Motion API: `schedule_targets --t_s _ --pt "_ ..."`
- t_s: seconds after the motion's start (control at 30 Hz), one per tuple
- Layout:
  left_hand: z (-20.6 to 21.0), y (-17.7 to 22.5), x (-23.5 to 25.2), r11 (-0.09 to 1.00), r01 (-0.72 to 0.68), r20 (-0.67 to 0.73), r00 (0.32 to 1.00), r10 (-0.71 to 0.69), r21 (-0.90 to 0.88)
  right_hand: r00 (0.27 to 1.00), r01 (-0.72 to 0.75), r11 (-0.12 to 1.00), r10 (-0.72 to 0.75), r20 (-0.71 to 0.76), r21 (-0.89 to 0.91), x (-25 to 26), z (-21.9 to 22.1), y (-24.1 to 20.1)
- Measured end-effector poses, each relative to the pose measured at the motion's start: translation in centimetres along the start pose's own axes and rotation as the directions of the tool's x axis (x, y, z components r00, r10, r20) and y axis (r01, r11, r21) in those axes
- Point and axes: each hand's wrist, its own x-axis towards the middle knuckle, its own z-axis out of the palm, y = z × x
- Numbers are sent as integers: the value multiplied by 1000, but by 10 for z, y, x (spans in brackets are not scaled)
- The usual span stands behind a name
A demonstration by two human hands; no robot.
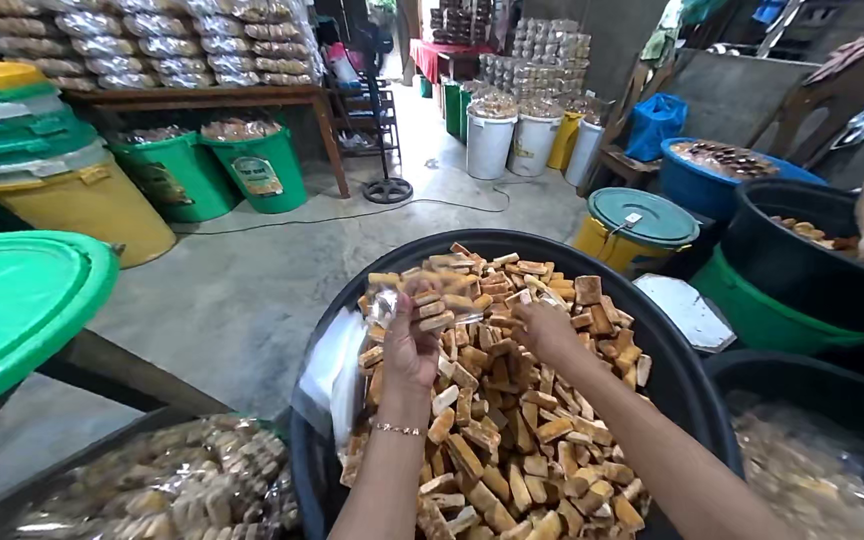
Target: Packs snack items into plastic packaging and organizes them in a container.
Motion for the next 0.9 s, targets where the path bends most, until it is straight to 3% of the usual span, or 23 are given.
schedule_targets --t_s 0.07,0.13,0.23,0.3,0.37,0.5,0.57,0.67,0.77,0.83,0.9 --pt "7 -4 -7 998 60 -27 998 -60 -9 971 117 961 -58 -233 252 -40 -16 4" --pt "12 -10 -14 994 105 5 994 -105 -7 844 346 858 -107 -525 381 -75 -22 4" --pt "24 -21 -35 982 189 82 978 -191 29 557 552 811 -184 -810 195 -98 -20 -2" --pt "31 -29 -52 974 224 159 961 -227 39 363 576 817 -293 -885 -34 -92 -12 0" --pt "28 -38 -63 965 257 325 910 -257 44 303 557 811 -401 -864 -181 -85 -9 3" --pt "29 -40 -74 936 336 379 856 -350 107 480 559 812 -480 -735 -165 -97 -21 5" --pt "27 -35 -70 943 299 420 845 -332 146 501 548 819 -483 -718 -168 -101 -23 6" --pt "25 -27 -56 966 151 371 902 -221 209 579 633 768 -549 -603 -92 -93 -21 -5" --pt "21 -12 -38 982 50 183 980 -83 181 693 655 722 -455 -559 225 -62 -30 -10" --pt "13 0 -23 994 -26 72 997 18 110 804 525 774 -313 -506 354 -27 -31 -5" --pt "3 7 -9 997 -71 27 997 71 28 951 263 903 -184 -247 341 12 -25 -4"
